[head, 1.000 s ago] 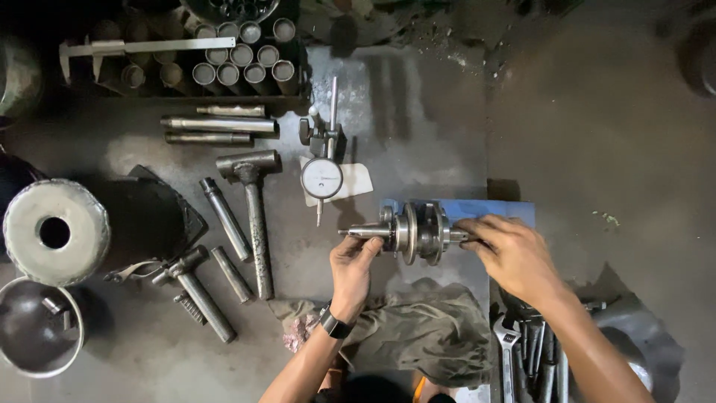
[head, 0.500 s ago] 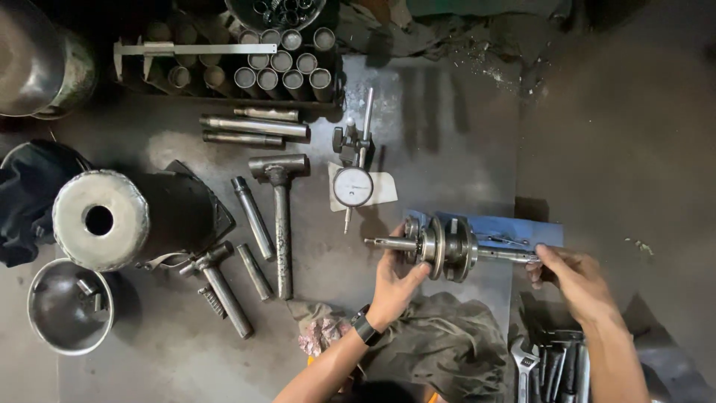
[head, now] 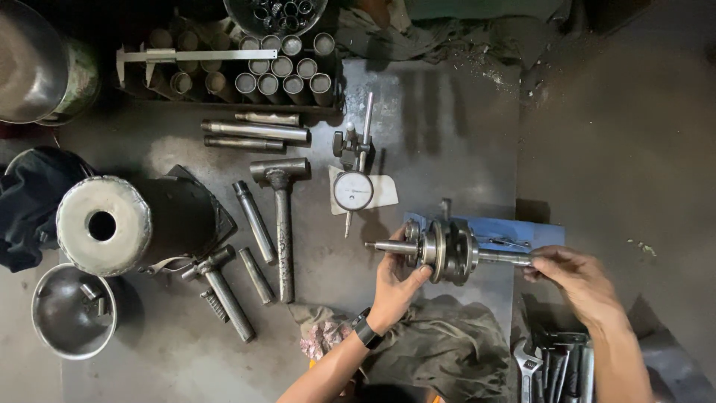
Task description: The person assembles a mechanical component by hand, fitting cylindrical parts and rings onto a shaft. They rotate and align the parts, then use a hammer to tap a piece into place before continuing to assemble the remaining components.
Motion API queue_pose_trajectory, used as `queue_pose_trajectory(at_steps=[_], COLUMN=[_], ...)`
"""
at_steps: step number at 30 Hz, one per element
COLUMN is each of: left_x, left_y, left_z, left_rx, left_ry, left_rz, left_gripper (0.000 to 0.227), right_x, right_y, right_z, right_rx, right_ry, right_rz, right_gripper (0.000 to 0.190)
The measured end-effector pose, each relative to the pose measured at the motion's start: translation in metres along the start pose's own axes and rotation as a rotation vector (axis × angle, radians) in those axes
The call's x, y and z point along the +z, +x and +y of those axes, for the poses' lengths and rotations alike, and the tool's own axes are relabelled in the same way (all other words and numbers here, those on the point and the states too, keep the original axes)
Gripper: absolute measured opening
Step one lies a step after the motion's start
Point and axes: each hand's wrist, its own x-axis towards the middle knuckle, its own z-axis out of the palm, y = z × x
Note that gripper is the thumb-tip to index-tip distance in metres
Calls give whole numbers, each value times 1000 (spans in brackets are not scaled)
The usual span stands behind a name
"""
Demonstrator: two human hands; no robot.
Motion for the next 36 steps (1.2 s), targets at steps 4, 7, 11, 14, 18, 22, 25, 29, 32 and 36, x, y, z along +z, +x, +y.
queue_pose_trajectory(at_steps=[4,7,11,14,18,22,25,29,32,36], left_x=[3,3,2,2,2,1,0,1,2,2], left_y=[0,-1,-1,-1,-1,-2,-2,-2,-2,-2], left_z=[9,13,10,9,5,3,0,4,9,8], left_rx=[-54,-115,-63,-56,-45,-43,-44,-59,-60,-58], left_ry=[-47,-21,2,-22,-31,-31,-20,-17,-10,-36], left_rz=[1,8,3,-5,-1,2,15,11,-2,-7], left_gripper=[90,92,88,87,87,86,87,88,88,88], right_x=[4,11,24,36,31,5,8,17,28,45], right_y=[-6,-12,-21,-27,-18,-2,-5,-13,-22,-32], right_z=[-14,-25,-41,-58,-39,7,1,-16,-37,-60], right_rx=[-18,58,-58,-20,-72,31,34,-77,-40,53], right_ry=[-54,-254,-211,-170,-252,-44,-268,-234,-266,-402], right_rz=[13,102,85,74,34,71,64,78,127,192], right_gripper=[28,37,41,53,51,31,31,25,38,45])
